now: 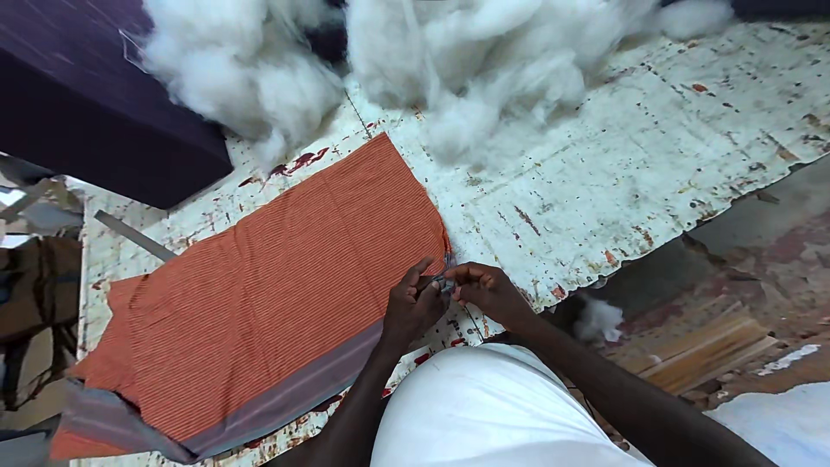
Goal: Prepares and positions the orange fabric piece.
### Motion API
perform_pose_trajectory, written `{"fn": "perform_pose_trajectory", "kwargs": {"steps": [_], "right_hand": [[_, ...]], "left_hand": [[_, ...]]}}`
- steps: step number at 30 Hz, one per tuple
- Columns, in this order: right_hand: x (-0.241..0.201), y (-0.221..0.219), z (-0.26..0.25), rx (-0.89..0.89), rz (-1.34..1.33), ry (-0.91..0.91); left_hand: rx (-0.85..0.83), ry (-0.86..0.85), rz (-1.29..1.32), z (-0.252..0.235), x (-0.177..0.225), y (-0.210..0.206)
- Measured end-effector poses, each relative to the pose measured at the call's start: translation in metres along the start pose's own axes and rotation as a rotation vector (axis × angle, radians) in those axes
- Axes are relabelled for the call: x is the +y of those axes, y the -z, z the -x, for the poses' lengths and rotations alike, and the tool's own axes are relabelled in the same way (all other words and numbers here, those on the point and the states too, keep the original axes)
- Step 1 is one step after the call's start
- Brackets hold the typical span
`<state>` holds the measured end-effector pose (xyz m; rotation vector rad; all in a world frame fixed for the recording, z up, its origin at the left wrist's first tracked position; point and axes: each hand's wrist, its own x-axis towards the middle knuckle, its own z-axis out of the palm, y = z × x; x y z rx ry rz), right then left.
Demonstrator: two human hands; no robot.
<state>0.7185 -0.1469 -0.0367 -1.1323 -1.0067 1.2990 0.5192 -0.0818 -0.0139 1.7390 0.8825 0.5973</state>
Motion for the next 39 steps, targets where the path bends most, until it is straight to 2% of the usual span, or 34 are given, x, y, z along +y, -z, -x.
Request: {"fn": "perform_pose_trajectory", "kwargs": {"steps": [7, 16, 20, 26, 33, 39], "right_hand": [[0.019, -0.006, -0.007, 0.08, 0.304, 0.262], [0.018, -0.003, -0.009, 0.156, 0.533, 0.389], [0.011, 0.005, -0.014, 0.069, 0.625, 0.525], [-0.011, 0.008, -0.039, -0.034, 0.763, 0.626], [-0.077, -0.007, -0.092, -0.175, 0.719, 0.701], [-0.136, -0.032, -0.132, -0.276, 0.602, 0.734]], "left_hand": [[-0.044, 0.015, 0.043, -0.002, 0.002, 0.003], [-0.045, -0.112, -0.194, -0.007, 0.003, -0.005], [-0.077, -0.188, -0.164, -0.011, 0.011, -0.007], [0.044, -0.13, -0.018, -0.007, 0.012, -0.007], [0.28, -0.238, -0.595, 0.029, -0.013, 0.041], [0.546, -0.395, -0.806, 0.085, -0.052, 0.098]]}}
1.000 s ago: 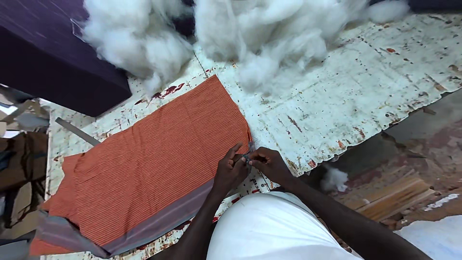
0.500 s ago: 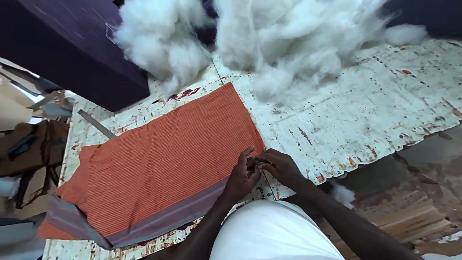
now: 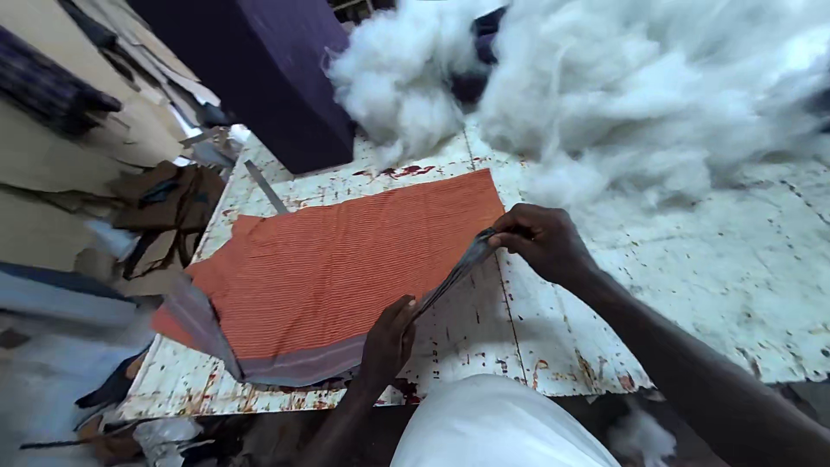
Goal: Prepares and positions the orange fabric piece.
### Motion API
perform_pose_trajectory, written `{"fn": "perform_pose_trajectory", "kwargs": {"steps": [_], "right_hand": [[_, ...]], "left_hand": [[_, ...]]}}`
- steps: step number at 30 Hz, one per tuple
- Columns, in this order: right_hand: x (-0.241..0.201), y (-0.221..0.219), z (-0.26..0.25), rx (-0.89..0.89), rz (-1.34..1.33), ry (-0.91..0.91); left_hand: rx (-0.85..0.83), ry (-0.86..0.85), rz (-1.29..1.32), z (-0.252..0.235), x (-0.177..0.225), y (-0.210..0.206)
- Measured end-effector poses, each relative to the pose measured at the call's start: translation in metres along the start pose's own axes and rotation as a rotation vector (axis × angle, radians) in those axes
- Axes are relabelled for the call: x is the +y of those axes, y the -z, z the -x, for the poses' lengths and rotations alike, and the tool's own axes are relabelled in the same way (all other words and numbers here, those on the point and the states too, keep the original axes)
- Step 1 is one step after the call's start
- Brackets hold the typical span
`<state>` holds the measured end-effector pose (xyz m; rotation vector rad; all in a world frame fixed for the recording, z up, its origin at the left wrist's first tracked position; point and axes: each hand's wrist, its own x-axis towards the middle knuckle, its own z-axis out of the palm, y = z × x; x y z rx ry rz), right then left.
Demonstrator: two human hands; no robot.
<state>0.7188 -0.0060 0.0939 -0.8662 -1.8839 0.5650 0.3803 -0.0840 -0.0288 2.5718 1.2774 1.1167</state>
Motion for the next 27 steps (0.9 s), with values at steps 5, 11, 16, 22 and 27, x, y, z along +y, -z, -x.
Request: {"fn": "perform_pose_trajectory", "kwargs": {"steps": [5, 11, 16, 22, 27], "right_hand": [[-0.014, 0.01, -0.05, -0.114, -0.014, 0.023], [-0.022, 0.018, -0.096, -0.263, 0.108, 0.098], [-0.029, 0.02, -0.124, -0.275, 0.19, 0.148], [-0.038, 0.026, -0.154, -0.251, 0.216, 0.154], [0.001, 0.039, -0.198, -0.235, 0.13, 0.142]], "left_hand": [[0.081, 0.009, -0.112, 0.032, -0.035, 0.043], [0.185, 0.013, -0.215, 0.053, -0.06, 0.073], [0.13, 0.185, -0.285, 0.08, -0.079, 0.082], [0.137, 0.363, -0.307, 0.117, -0.107, 0.1], [0.263, 0.15, -0.266, 0.114, -0.125, 0.13]]}}
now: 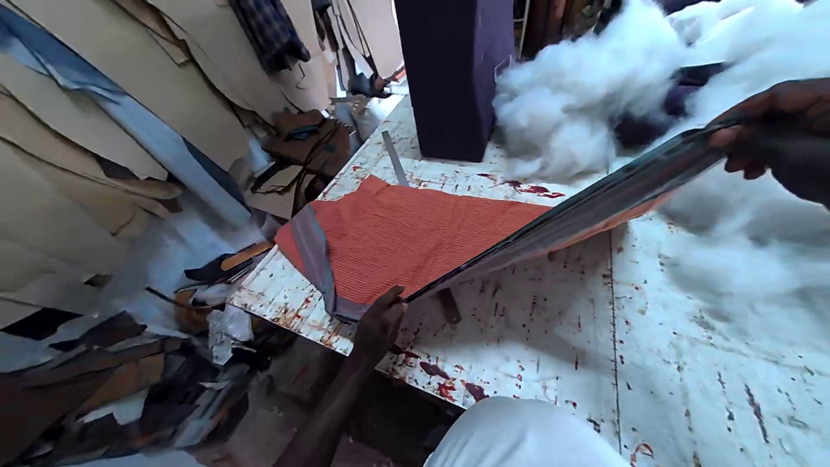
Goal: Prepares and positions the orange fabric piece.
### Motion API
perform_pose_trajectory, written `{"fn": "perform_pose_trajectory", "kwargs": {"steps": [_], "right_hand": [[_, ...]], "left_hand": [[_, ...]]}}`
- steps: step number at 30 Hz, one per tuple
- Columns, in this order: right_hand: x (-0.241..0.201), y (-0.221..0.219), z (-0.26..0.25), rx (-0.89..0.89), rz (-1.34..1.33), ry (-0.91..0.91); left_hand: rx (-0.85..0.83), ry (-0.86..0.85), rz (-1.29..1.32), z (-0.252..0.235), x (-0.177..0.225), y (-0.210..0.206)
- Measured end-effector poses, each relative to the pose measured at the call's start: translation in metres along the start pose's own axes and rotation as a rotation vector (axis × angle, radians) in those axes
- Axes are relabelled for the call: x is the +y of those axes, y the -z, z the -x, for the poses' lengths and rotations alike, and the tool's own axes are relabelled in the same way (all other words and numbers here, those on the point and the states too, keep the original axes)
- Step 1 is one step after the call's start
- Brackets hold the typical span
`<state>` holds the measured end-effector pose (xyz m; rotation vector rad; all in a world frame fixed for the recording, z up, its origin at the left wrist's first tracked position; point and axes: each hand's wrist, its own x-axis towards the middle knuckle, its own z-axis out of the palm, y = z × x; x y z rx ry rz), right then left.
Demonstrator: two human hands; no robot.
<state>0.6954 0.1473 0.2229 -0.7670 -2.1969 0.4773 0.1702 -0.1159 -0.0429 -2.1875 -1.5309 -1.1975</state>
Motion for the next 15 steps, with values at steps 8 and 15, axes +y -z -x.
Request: {"fn": "perform_pose_trajectory", "kwargs": {"steps": [8, 15], "right_hand": [[-0.027, 0.011, -0.046, 0.013, 0.061, -0.114], [-0.043, 0.021, -0.062, 0.049, 0.15, -0.216]], "left_hand": [[-0.001, -0.083, 0.099, -0.051, -0.024, 0.01], [-0.039, -0.15, 0.184, -0.069, -0.048, 0.009]]}}
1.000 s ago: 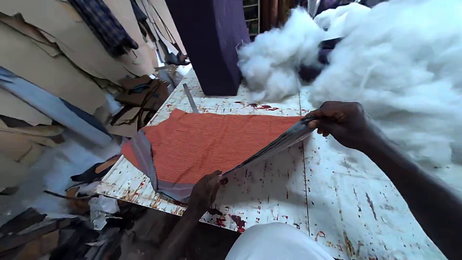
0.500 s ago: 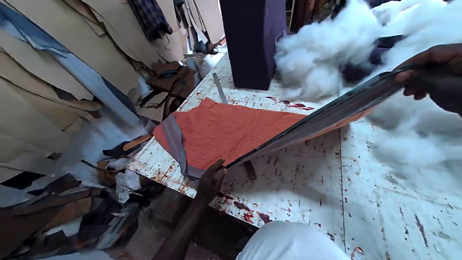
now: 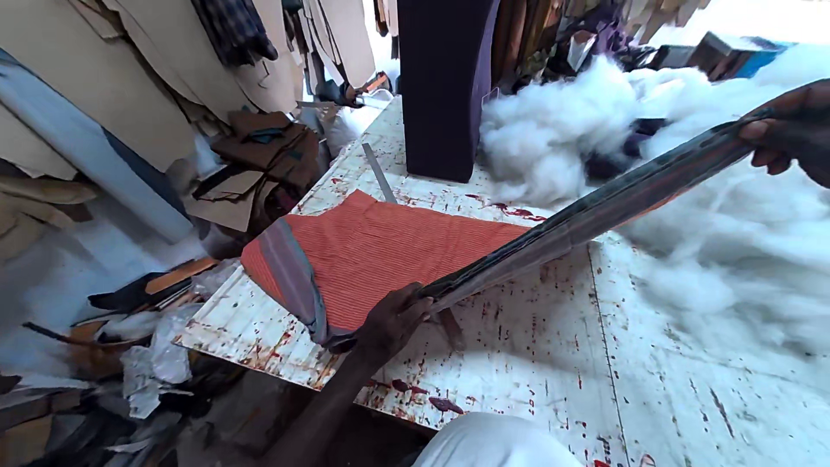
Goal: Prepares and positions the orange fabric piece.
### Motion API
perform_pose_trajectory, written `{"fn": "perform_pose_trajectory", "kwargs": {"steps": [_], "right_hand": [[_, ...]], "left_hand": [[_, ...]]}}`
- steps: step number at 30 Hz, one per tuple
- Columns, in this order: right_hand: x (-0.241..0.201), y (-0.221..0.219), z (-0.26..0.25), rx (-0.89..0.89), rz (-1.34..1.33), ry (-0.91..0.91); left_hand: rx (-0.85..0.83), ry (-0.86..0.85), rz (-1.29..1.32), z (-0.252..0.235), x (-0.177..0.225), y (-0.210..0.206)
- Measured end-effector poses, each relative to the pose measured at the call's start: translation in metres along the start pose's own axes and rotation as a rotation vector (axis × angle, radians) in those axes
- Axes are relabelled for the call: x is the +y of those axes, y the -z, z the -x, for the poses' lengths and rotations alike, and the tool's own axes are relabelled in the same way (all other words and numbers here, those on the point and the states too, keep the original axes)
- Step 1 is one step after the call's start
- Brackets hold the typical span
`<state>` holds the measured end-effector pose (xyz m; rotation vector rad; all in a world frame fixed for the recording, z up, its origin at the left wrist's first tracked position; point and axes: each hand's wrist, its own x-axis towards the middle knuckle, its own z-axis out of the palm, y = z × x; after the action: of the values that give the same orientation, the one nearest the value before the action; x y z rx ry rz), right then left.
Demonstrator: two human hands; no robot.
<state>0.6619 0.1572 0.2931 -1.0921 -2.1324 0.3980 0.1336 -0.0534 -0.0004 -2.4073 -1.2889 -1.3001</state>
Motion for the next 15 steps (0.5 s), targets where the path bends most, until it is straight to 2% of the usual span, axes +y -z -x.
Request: {"fn": "perform_pose_trajectory", "kwargs": {"steps": [3, 7, 15], "right_hand": [[0.013, 0.004, -0.006, 0.023, -0.005, 0.047], [0.0, 0.005, -0.011, 0.001, 0.017, -0.009], [-0.014, 0.005, -0.022, 0.03, 0.066, -0.06]], "left_hand": [[-0.005, -0.056, 0.028, -0.003, -0.004, 0.003], [-0.031, -0.095, 0.029, -0.004, -0.006, 0.005], [-0.097, -0.01, 0.089, -0.024, -0.013, 0.0]]}}
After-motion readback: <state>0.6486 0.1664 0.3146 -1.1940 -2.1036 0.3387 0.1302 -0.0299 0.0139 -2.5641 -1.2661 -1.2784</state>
